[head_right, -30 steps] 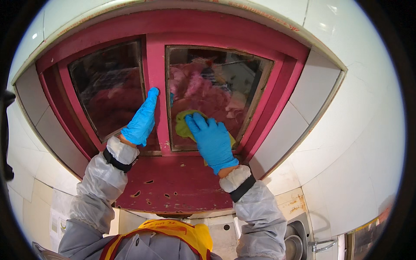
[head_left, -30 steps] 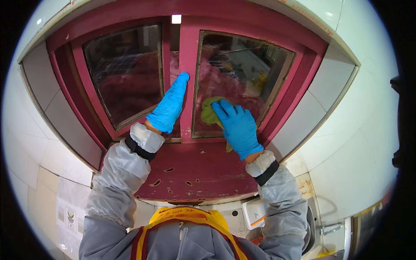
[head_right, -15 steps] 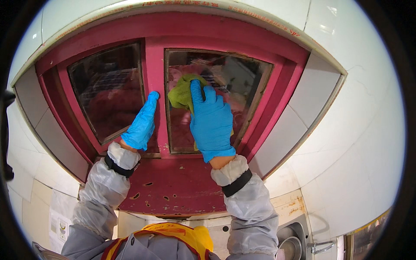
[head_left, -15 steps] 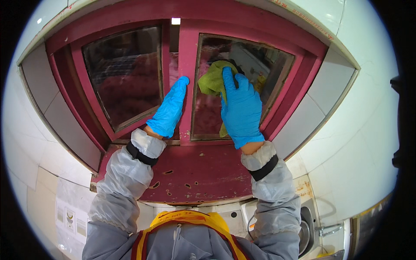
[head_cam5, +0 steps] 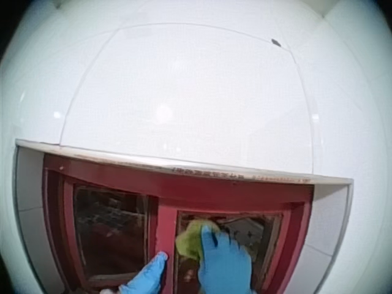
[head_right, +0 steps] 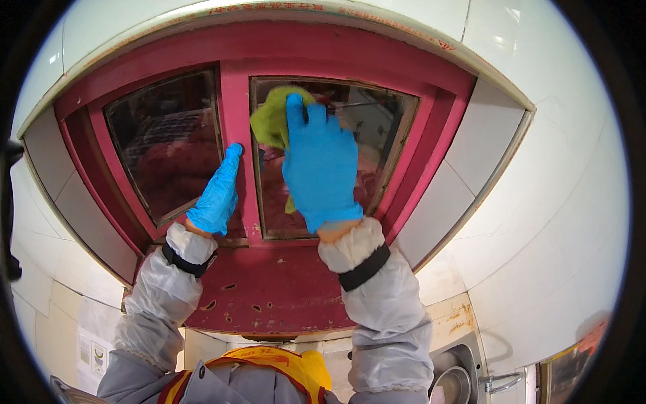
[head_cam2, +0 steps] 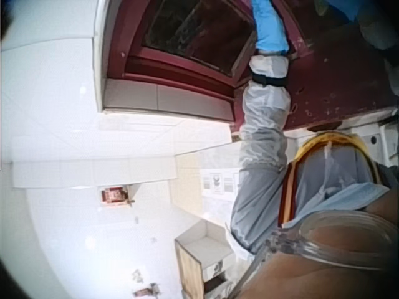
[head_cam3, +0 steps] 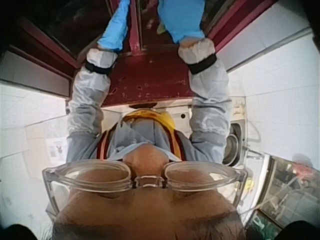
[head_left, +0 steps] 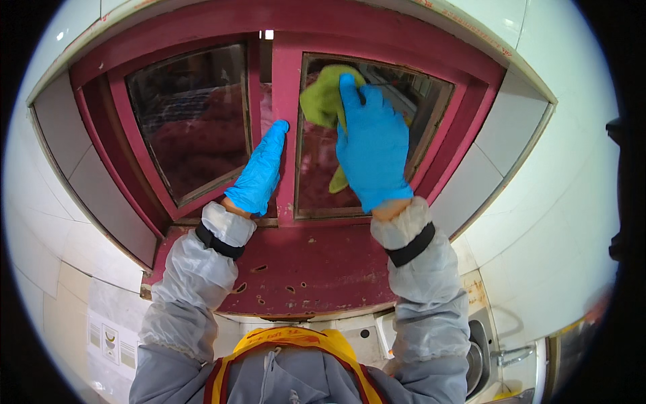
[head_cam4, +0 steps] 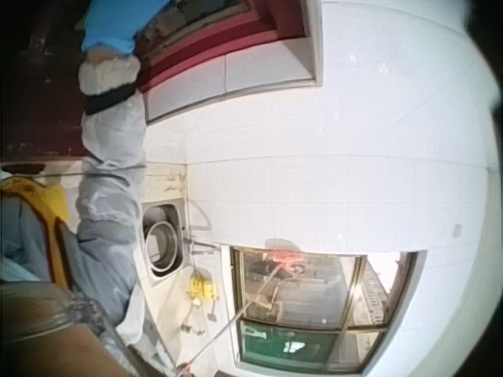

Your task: The person wipes a red-framed window with a green cloth, then rinses the cloth at a sink and returns to wipe the window again. The person uses both hands to hold and move the cloth across the glass and frame.

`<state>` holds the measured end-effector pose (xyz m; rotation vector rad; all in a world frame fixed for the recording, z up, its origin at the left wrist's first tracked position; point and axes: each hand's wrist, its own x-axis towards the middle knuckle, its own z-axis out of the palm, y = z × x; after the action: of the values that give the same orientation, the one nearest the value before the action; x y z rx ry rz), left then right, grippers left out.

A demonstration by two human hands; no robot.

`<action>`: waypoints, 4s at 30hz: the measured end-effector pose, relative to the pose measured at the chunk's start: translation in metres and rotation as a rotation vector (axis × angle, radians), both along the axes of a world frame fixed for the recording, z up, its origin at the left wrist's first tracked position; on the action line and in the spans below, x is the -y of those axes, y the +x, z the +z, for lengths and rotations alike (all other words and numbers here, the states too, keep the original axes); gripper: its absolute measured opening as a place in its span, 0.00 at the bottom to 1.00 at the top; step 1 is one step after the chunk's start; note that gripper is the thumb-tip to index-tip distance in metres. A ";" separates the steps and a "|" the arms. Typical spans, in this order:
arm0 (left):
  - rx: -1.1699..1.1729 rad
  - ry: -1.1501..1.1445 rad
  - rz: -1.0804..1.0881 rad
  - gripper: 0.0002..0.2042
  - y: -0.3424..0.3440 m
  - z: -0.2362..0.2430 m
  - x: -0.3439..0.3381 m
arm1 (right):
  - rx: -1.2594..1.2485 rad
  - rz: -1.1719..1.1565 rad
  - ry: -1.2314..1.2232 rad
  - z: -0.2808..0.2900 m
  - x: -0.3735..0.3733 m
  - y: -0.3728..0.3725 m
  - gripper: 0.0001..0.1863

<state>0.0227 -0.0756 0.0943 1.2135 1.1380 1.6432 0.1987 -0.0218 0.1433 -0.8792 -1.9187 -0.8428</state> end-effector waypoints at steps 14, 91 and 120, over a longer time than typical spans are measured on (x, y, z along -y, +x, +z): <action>0.048 -0.045 0.030 0.25 -0.001 -0.002 -0.002 | 0.022 -0.017 -0.003 0.010 0.002 0.001 0.36; 0.310 0.206 -0.250 0.28 -0.011 0.008 -0.041 | -0.688 0.406 -0.197 -0.007 -0.022 0.040 0.25; 0.490 0.213 -0.146 0.23 -0.012 0.003 -0.055 | 0.073 0.461 0.174 0.002 -0.035 -0.009 0.20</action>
<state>0.0110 -0.0209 0.0970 0.9178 0.5705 1.8451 0.1892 0.0131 0.1456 -0.2843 -1.9660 -0.7504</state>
